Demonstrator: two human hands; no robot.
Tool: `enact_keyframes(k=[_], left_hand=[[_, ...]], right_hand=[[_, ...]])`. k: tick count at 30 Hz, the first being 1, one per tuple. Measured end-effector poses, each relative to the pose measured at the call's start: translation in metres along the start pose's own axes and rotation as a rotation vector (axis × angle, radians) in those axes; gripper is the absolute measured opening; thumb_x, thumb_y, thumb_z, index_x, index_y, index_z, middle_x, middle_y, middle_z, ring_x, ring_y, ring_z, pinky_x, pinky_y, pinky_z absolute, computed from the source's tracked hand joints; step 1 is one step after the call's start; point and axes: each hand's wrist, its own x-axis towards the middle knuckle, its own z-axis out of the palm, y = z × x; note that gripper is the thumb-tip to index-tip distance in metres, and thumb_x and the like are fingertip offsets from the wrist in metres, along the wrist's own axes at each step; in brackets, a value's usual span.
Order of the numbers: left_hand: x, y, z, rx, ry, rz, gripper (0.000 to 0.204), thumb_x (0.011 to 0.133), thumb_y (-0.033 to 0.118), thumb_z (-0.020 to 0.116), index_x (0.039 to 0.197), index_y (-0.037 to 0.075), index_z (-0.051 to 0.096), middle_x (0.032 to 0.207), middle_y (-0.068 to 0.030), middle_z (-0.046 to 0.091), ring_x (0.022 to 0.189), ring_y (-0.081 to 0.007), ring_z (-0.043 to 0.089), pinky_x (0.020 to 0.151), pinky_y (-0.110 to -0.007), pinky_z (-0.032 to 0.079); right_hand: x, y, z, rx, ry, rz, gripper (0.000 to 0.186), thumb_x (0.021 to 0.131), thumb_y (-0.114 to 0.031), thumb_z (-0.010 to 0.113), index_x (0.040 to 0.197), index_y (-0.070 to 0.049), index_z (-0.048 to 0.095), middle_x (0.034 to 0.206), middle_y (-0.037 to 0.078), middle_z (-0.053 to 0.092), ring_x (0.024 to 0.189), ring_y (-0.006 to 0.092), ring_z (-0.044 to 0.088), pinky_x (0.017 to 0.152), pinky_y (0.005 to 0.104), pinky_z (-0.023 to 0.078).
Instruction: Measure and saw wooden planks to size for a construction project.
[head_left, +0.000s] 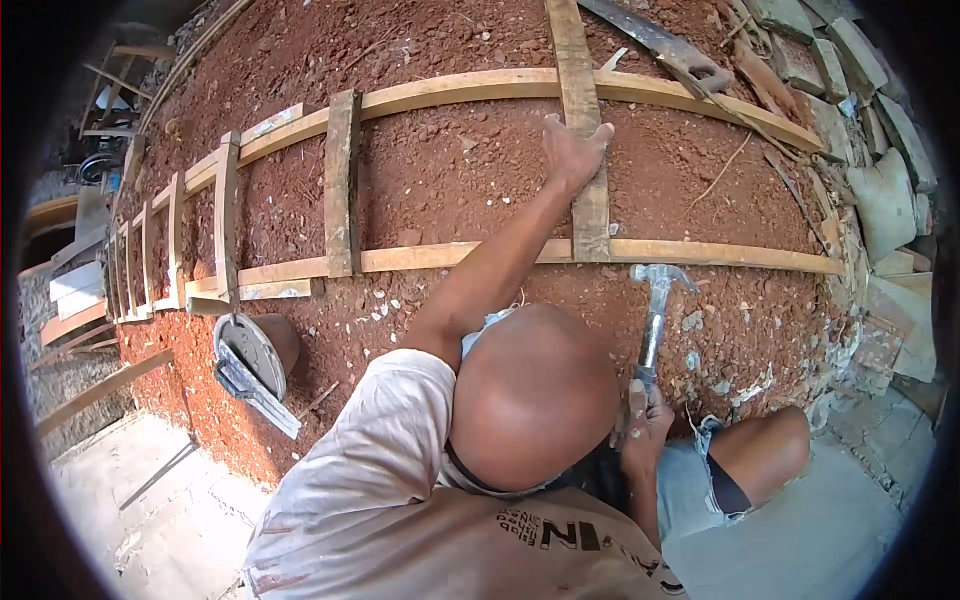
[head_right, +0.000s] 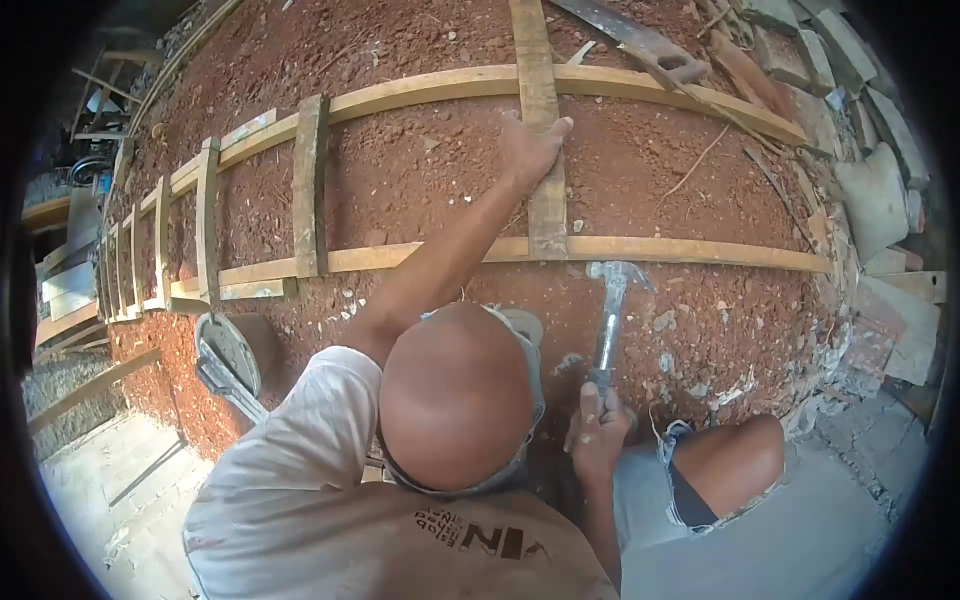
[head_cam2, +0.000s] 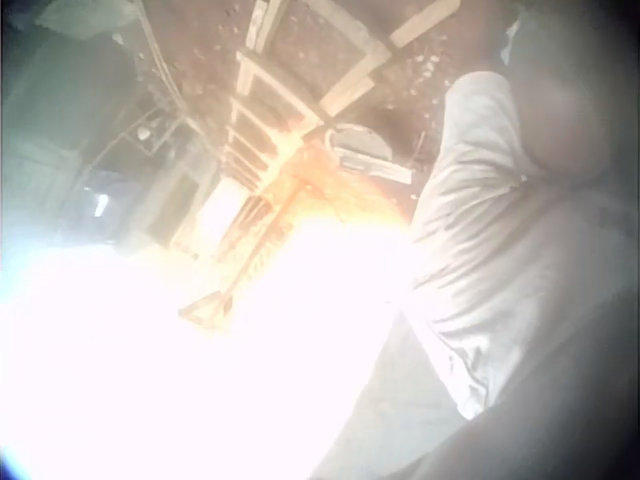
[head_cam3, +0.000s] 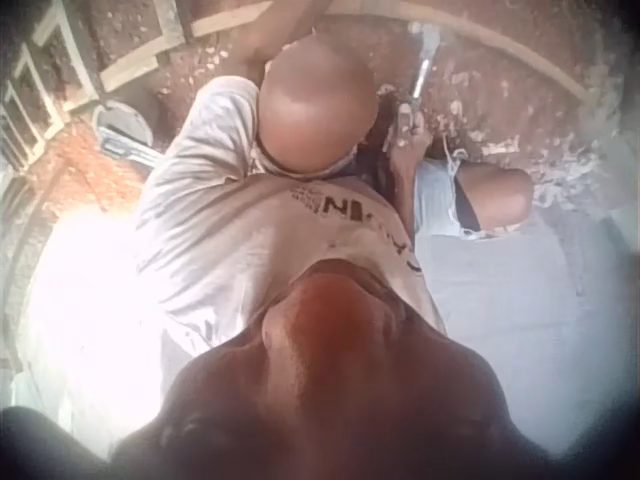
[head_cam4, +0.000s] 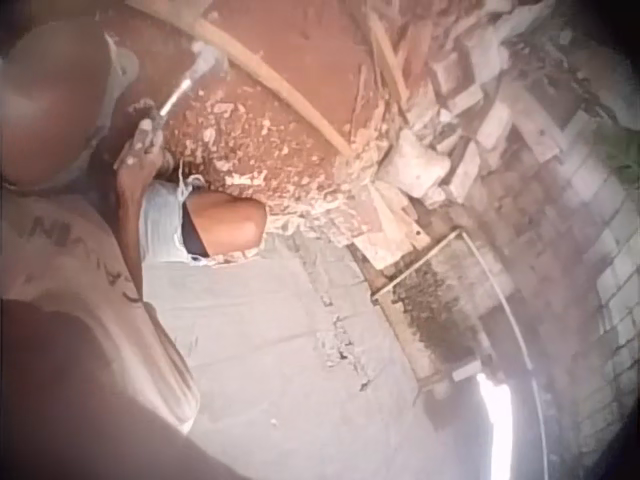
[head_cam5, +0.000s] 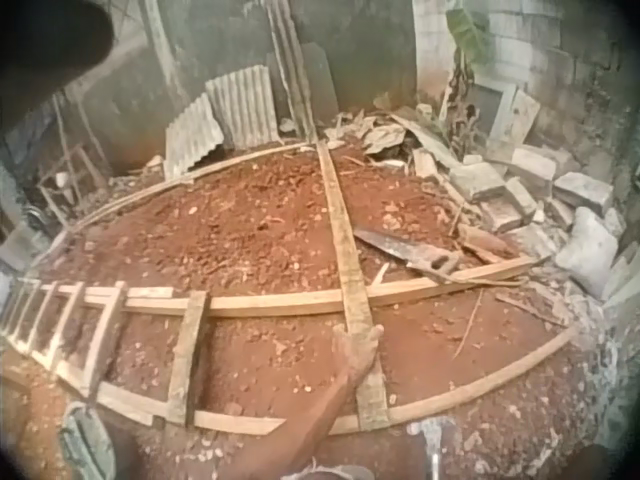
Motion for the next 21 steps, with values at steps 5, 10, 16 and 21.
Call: enact_keyframes(k=[5, 10, 16, 21], left_hand=[[0.011, 0.004, 0.001, 0.027, -0.013, -0.012, 0.123, 0.077, 0.061, 0.083, 0.149, -0.021, 0.027, 0.145, -0.0383, 0.051, 0.135, -0.0457, 0.055, 0.115, -0.047, 0.044], [0.021, 0.002, 0.005, 0.126, -0.074, 0.023, 0.121, 0.077, 0.058, 0.083, 0.147, -0.024, 0.028, 0.140, -0.0404, 0.055, 0.131, -0.0479, 0.058, 0.111, -0.048, 0.047], [0.018, 0.001, 0.006, 0.138, 0.014, 0.080, 0.118, 0.081, 0.053, 0.080, 0.148, -0.027, 0.025, 0.131, -0.0408, 0.060, 0.128, -0.0497, 0.060, 0.111, -0.048, 0.048], [0.013, 0.003, 0.000, 0.127, -0.024, 0.076, 0.115, 0.080, 0.051, 0.079, 0.148, -0.026, 0.026, 0.129, -0.0399, 0.062, 0.124, -0.0487, 0.063, 0.107, -0.048, 0.051]], right_hand=[[-0.008, -0.010, -0.009, -0.217, 0.082, -0.107, 0.027, 0.102, -0.024, 0.071, 0.086, -0.006, 0.058, 0.062, -0.005, 0.050, 0.051, 0.0023, 0.044, 0.045, 0.0253, 0.035], [-0.005, -0.021, -0.002, -0.273, 0.058, -0.238, 0.024, 0.101, -0.022, 0.071, 0.090, -0.004, 0.061, 0.068, -0.007, 0.052, 0.060, 0.0030, 0.046, 0.054, 0.0245, 0.038], [-0.002, -0.056, 0.009, -0.324, -0.003, -0.238, 0.026, 0.102, -0.029, 0.068, 0.102, -0.003, 0.067, 0.070, -0.006, 0.054, 0.061, 0.0029, 0.044, 0.056, 0.0254, 0.039], [0.004, -0.039, 0.003, 0.325, -0.355, -0.693, 0.038, 0.101, -0.033, 0.068, 0.109, 0.004, 0.065, 0.072, 0.008, 0.060, 0.057, 0.0148, 0.053, 0.053, 0.0327, 0.046]])
